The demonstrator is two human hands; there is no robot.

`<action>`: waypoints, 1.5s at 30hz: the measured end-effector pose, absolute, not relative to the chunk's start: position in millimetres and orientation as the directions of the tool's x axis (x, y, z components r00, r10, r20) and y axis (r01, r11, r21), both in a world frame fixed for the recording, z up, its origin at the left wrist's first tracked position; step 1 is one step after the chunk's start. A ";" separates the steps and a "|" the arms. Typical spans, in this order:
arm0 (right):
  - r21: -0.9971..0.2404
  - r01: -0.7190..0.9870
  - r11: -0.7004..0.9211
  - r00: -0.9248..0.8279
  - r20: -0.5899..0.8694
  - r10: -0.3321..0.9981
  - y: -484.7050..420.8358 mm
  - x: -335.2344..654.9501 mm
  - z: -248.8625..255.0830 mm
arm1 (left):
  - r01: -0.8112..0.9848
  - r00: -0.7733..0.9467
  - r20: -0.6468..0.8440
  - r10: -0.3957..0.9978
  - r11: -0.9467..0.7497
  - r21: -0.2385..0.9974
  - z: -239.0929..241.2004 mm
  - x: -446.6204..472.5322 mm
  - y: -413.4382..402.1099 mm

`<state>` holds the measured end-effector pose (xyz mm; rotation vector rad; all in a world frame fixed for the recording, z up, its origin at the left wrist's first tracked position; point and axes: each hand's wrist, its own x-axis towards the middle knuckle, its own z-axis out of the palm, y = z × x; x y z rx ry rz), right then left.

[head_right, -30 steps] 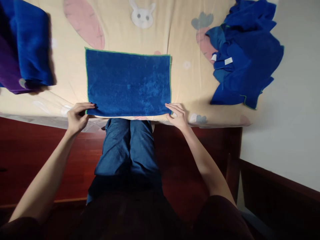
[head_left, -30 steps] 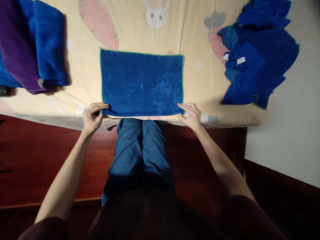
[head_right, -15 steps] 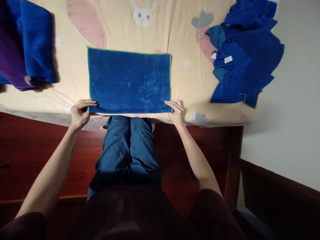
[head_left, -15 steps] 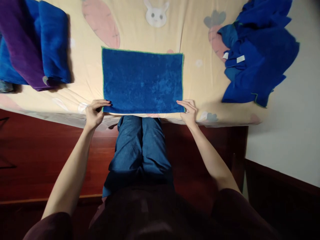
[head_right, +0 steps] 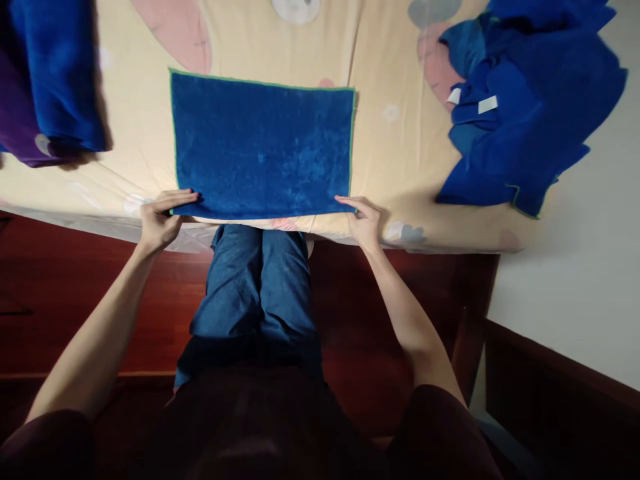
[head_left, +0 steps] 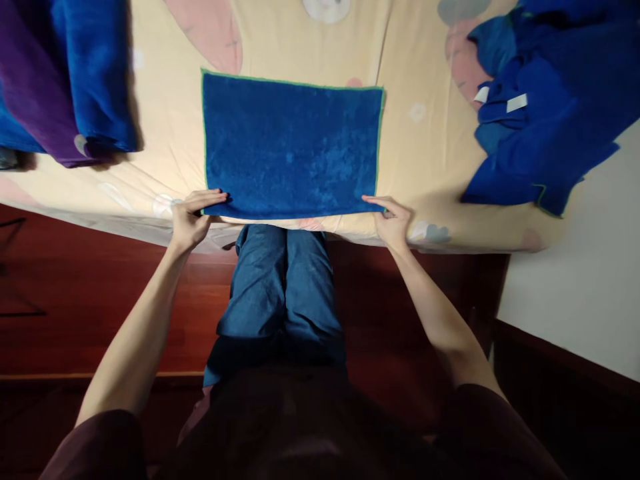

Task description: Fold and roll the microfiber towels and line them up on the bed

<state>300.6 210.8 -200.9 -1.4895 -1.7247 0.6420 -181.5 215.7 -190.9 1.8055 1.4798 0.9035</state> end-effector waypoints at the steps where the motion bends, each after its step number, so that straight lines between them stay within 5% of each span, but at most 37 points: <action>1: -0.778 0.604 0.175 -0.021 0.203 0.979 212.3 300.4 -201.6 | 0.548 0.122 0.127 0.984 -0.173 0.818 -192.4 -180.3 215.5; 13: -0.845 0.534 0.025 0.211 0.162 0.964 221.5 298.5 -218.6 | 0.526 -0.189 0.071 0.979 0.040 0.850 -199.0 -172.4 218.3; 26: -0.857 0.514 -0.040 0.294 0.132 0.947 227.6 281.4 -207.1 | 0.663 -0.257 0.130 0.958 0.076 0.745 -189.6 -167.6 225.2; 39: -0.849 0.527 -0.035 0.333 0.168 0.928 223.3 282.3 -210.0 | 0.610 -0.202 0.018 0.979 0.111 0.785 -178.5 -182.3 226.1; 45: -0.825 0.565 -0.027 0.409 0.251 0.877 221.3 275.2 -208.4 | 0.583 -0.305 0.020 0.952 0.171 0.794 -186.0 -183.0 225.2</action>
